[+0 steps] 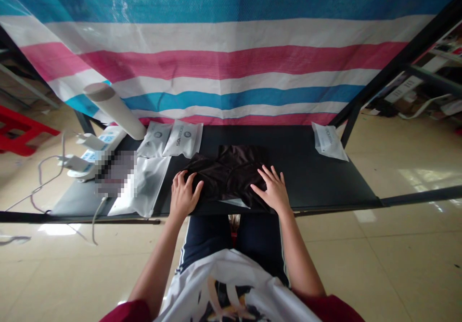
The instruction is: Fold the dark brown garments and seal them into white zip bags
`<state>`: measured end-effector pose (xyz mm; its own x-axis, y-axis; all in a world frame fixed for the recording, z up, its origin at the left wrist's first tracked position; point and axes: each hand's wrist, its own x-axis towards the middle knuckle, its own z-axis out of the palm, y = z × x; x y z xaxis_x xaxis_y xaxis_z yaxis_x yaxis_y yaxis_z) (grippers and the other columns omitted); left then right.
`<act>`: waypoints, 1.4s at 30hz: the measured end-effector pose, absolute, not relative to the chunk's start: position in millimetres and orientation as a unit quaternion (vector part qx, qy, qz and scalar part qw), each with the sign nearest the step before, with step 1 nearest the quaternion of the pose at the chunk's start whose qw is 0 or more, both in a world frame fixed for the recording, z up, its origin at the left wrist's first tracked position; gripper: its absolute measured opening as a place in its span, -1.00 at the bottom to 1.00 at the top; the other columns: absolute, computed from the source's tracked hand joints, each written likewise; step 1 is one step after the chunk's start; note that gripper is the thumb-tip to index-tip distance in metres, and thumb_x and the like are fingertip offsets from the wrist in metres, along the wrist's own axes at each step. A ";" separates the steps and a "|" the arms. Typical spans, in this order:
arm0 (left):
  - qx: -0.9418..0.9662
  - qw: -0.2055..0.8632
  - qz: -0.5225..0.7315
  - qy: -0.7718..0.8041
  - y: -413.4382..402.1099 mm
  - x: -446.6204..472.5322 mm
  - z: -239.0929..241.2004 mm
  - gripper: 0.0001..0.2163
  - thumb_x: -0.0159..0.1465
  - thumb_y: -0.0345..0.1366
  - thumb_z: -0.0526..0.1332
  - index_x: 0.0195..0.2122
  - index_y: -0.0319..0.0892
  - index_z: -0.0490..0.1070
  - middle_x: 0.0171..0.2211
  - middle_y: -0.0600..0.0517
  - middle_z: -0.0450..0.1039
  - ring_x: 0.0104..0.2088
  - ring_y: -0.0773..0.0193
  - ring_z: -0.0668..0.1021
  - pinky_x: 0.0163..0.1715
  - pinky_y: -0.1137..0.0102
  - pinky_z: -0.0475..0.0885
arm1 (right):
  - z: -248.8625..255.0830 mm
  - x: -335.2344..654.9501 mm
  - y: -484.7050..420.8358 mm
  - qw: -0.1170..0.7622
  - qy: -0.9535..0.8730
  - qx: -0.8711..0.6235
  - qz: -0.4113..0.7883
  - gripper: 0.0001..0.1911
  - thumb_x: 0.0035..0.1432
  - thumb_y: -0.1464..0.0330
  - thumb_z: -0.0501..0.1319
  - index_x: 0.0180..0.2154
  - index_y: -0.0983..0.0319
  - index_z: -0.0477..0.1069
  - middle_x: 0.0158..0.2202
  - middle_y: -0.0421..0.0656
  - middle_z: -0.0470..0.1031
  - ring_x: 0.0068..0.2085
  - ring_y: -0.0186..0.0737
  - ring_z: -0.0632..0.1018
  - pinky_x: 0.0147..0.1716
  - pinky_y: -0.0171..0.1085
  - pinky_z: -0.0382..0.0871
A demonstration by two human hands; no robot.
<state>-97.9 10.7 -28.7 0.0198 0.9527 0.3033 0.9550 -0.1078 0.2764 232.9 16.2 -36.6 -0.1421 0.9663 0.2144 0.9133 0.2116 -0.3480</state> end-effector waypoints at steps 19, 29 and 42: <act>-0.713 0.001 -0.218 -0.667 13.8 -98.8 -32.0 -0.59 0.34 -0.12 0.09 0.14 -0.21 0.32 0.16 -0.26 0.22 0.22 -0.13 0.25 0.19 -0.04 0.26 | -49.9 239.9 15.3 0.299 -0.704 -0.640 0.070 -0.51 0.33 0.14 0.05 0.17 0.25 0.34 0.24 0.03 0.35 0.32 0.06 0.27 0.25 0.13 0.16; -0.649 0.009 -0.304 -0.697 8.3 -101.3 -30.8 -0.46 0.34 -0.08 0.08 0.24 -0.32 0.17 0.18 -0.33 0.25 0.20 -0.13 0.32 0.19 0.00 0.27 | -49.1 244.2 16.7 0.404 -0.661 -0.625 0.098 -0.65 0.28 0.23 0.11 0.00 0.24 0.48 0.09 0.04 0.51 0.20 0.03 0.44 0.18 0.07 0.30; -0.640 -0.061 -0.259 -0.721 -18.2 -113.8 -41.2 -0.53 0.36 -0.03 0.06 0.22 -0.11 0.28 0.21 -0.19 0.33 0.30 -0.12 0.25 0.24 -0.13 0.16 | -42.8 245.3 14.1 0.441 -0.638 -0.619 0.128 -0.72 0.25 0.21 0.14 -0.18 0.19 0.56 -0.05 -0.02 0.60 0.12 0.03 0.51 0.13 0.05 0.37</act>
<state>-113.8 -18.2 -41.2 -0.1733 0.9542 0.2437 0.8915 0.0469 0.4507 245.3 14.1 -42.8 0.1536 0.9016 0.4045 0.6767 0.2023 -0.7079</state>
